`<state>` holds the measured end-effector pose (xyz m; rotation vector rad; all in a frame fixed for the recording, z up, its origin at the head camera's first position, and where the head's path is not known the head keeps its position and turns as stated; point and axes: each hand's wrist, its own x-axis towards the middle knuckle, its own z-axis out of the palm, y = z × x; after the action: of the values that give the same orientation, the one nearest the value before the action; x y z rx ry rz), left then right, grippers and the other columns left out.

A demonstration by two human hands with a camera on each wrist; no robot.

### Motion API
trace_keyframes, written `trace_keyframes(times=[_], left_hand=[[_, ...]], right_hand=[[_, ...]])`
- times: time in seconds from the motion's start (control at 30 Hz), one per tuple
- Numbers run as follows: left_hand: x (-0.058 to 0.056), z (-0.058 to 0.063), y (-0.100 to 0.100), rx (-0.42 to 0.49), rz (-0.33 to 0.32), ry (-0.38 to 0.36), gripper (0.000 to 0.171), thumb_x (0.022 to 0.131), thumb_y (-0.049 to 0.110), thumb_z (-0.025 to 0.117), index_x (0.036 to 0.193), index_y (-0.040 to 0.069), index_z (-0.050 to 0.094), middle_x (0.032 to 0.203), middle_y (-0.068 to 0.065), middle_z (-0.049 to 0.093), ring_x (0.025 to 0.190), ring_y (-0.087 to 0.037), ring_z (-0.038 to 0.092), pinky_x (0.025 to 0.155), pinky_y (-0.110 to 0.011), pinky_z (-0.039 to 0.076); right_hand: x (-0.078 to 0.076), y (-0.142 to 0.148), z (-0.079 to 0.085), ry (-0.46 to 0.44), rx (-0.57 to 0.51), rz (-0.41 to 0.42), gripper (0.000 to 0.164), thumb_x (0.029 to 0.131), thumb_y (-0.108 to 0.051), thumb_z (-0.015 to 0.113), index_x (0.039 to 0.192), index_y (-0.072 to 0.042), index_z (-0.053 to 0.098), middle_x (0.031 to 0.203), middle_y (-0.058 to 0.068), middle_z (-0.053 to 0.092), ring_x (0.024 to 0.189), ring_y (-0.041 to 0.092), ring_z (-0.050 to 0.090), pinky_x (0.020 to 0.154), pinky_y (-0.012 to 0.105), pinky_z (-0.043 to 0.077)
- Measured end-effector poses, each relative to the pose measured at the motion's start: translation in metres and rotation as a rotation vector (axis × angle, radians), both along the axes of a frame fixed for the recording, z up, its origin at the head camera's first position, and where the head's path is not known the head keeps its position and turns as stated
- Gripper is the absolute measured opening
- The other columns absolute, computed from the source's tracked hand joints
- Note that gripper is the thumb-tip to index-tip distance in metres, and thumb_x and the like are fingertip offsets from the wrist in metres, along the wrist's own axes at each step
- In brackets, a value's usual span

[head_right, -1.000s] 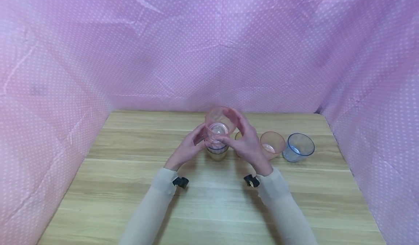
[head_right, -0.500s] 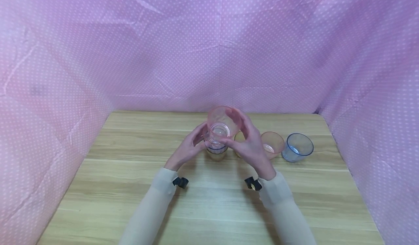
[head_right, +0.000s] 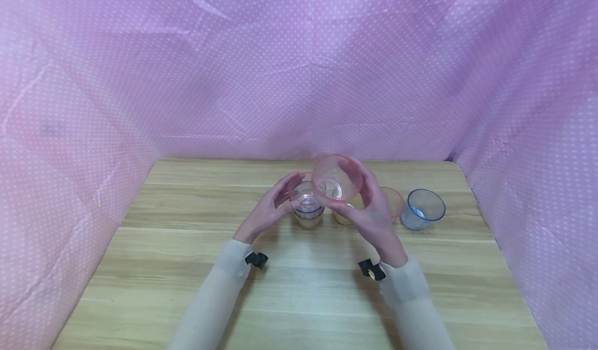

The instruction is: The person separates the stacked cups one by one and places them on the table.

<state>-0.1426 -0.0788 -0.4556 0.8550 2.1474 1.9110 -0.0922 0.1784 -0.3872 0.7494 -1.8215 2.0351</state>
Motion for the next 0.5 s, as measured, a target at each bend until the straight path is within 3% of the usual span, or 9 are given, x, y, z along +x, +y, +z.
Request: trace_keyframes(times=[0.17, 0.5], left_hand=[[0.000, -0.001, 0.000, 0.006, 0.003, 0.001, 0.074, 0.101, 0.034, 0.071, 0.161, 0.010, 0.035, 0.161, 0.001, 0.044, 0.150, -0.015, 0.037, 0.124, -0.033, 0.032], [0.001, 0.000, 0.001, 0.004, 0.019, -0.020, 0.069, 0.099, 0.008, 0.067, 0.160, 0.009, 0.035, 0.161, 0.003, 0.045, 0.149, -0.012, 0.038, 0.124, -0.030, 0.032]], right_hand=[[0.006, 0.008, -0.002, 0.004, -0.029, -0.011, 0.089, 0.074, 0.019, 0.083, 0.152, 0.009, 0.040, 0.150, 0.024, 0.052, 0.142, 0.029, 0.048, 0.122, 0.032, 0.036], [0.015, 0.026, -0.010, 0.030, -0.070, -0.003, 0.089, 0.071, 0.028, 0.077, 0.149, 0.015, 0.038, 0.149, 0.028, 0.050, 0.141, 0.032, 0.047, 0.124, 0.035, 0.033]])
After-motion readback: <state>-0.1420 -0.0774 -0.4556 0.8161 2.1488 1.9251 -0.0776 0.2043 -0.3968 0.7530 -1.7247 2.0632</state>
